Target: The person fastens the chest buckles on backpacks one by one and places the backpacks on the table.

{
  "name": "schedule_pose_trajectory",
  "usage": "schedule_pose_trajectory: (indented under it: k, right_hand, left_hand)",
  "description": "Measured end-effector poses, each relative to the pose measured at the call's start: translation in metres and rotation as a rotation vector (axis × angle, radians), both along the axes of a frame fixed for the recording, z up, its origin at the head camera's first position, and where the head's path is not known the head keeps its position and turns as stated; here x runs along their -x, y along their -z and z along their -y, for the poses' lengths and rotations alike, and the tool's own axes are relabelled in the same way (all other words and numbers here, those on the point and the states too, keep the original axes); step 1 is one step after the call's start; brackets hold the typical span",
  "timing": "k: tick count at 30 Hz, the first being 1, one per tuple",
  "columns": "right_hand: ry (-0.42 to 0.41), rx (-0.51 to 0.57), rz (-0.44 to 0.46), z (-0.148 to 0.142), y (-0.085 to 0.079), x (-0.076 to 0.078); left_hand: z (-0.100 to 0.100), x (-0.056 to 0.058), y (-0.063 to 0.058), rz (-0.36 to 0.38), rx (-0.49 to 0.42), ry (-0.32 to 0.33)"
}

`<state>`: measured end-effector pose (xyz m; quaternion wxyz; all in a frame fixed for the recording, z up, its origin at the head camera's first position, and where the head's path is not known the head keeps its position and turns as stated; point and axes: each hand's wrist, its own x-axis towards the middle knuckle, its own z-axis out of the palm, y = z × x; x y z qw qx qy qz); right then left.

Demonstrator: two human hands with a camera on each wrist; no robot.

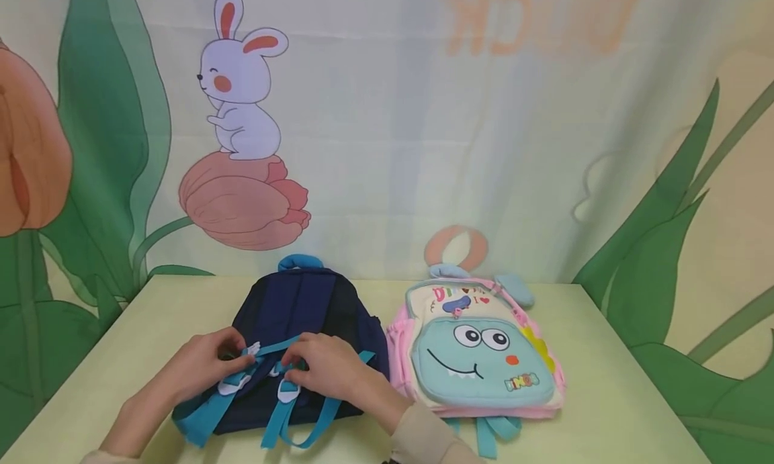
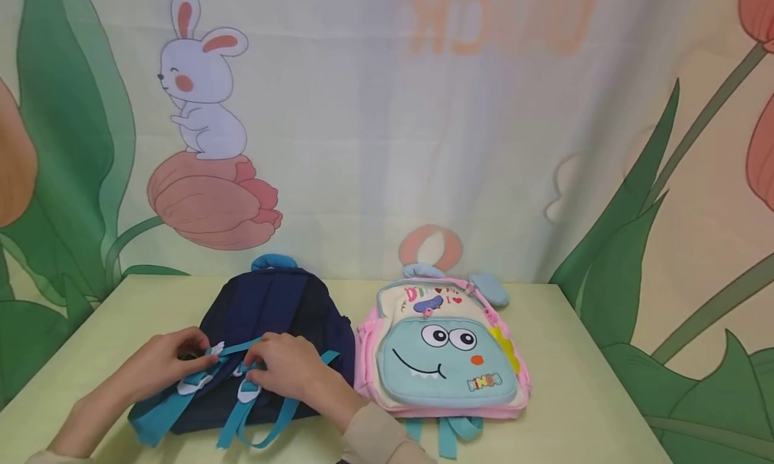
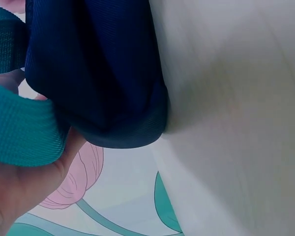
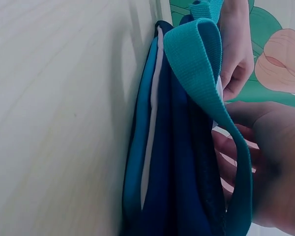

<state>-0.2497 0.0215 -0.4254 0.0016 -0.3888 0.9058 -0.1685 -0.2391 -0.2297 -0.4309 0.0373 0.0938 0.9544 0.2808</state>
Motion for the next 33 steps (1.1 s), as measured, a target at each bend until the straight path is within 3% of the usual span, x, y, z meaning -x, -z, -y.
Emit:
schedule_pose_trajectory:
  k: [10, 20, 33]
  right_hand:
    - [0.065, -0.031, -0.001, 0.008, 0.012, -0.002]
    - [0.088, -0.004, 0.063, 0.010, 0.011, 0.005]
    - [0.114, 0.001, 0.081, 0.017, 0.013, 0.008]
  left_hand:
    - [0.003, -0.002, 0.002, 0.036, -0.038, -0.016]
    - [0.003, 0.000, 0.000, 0.031, -0.051, -0.011]
    - [0.004, 0.005, 0.003, 0.027, -0.065, -0.020]
